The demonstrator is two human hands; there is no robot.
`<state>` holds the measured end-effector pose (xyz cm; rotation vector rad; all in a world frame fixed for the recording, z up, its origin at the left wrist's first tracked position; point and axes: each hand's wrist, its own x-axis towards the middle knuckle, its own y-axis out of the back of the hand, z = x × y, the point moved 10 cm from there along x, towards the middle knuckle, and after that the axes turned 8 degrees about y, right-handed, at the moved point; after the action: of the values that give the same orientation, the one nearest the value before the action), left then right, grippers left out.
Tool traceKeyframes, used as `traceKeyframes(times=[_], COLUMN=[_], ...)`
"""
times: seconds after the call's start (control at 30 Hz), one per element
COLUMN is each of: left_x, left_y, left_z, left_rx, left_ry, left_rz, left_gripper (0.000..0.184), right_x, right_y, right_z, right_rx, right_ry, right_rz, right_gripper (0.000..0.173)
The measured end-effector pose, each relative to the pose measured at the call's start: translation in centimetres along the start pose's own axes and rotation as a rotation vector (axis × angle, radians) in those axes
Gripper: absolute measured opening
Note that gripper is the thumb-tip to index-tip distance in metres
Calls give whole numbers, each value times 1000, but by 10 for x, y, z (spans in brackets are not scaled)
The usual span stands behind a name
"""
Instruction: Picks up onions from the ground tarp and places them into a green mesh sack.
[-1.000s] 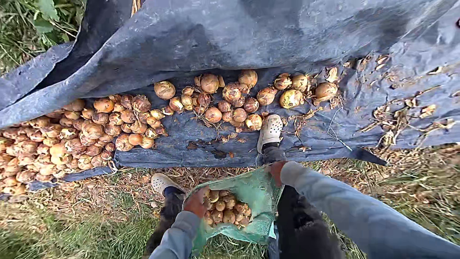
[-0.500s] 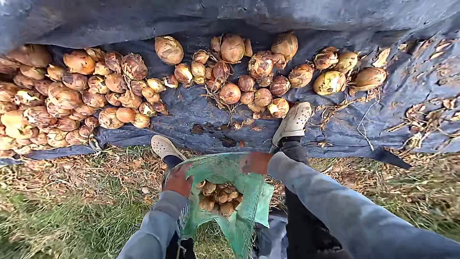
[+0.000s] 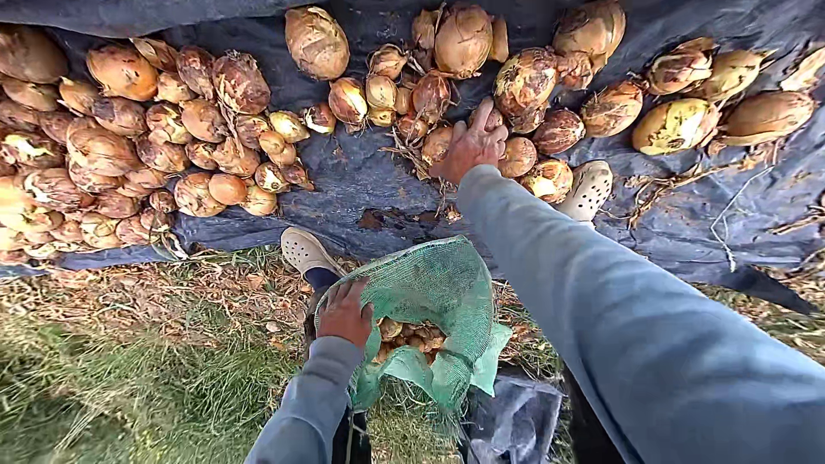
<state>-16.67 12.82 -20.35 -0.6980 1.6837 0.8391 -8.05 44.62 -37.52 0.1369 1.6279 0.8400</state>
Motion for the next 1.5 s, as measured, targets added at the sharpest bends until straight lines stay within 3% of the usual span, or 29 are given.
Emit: traceKeyframes(times=[0.13,0.27,0.3,0.4,0.43,0.47,0.6,0.67,0.77,0.87,0.97,1.03,1.1,1.13,1.2,1.3,1.4,1.5], left_x=[9,27,32,40,40,40,41,44,50,49,48,49,48,47,47,52,57,59], left_y=[-3,-8,-7,-4,-4,-4,-12,-21,-31,-38,-38,-34,-26,-24,-23,-23,-30,-42], left_z=[1,-1,1,3,2,0,-6,-11,-17,-22,-26,-23,-20,-19,-18,-19,-24,-31], left_rx=[19,31,32,48,54,56,56,45,41,37,35,16,-1,-5,-16,-34,-37,-25], left_ry=[-3,-2,-3,-12,-4,4,27,34,52,57,56,50,40,37,25,22,46,67], left_rz=[-28,-57,-61,-69,-71,-72,-76,-82,-101,-119,-129,-125,-123,-130,-131,-112,-122,-145], left_gripper=[53,56,57,57,57,57,57,56,55,56,56,56,56,55,56,55,55,55], right_x=[-24,-142,-182,-260,-259,-238,-82,-22,24,19,-52,-127,-189,-196,-154,-47,14,35], right_y=[19,36,26,-39,-44,-36,34,49,51,58,71,52,5,-8,-3,30,38,24], right_z=[6,-1,-10,-44,-50,-52,-51,-61,-83,-74,-47,-49,-68,-73,-70,-79,-117,-140], right_rx=[6,102,146,168,170,181,97,13,-126,-12,368,576,476,372,302,294,237,86], right_ry=[110,344,441,794,827,795,496,433,505,470,401,549,714,751,669,405,279,270], right_rz=[73,246,148,-486,-574,-527,116,174,142,193,274,58,-410,-506,-296,51,90,112], right_gripper=[106,98,93,71,64,59,61,59,47,44,59,57,48,45,52,82,98,95])
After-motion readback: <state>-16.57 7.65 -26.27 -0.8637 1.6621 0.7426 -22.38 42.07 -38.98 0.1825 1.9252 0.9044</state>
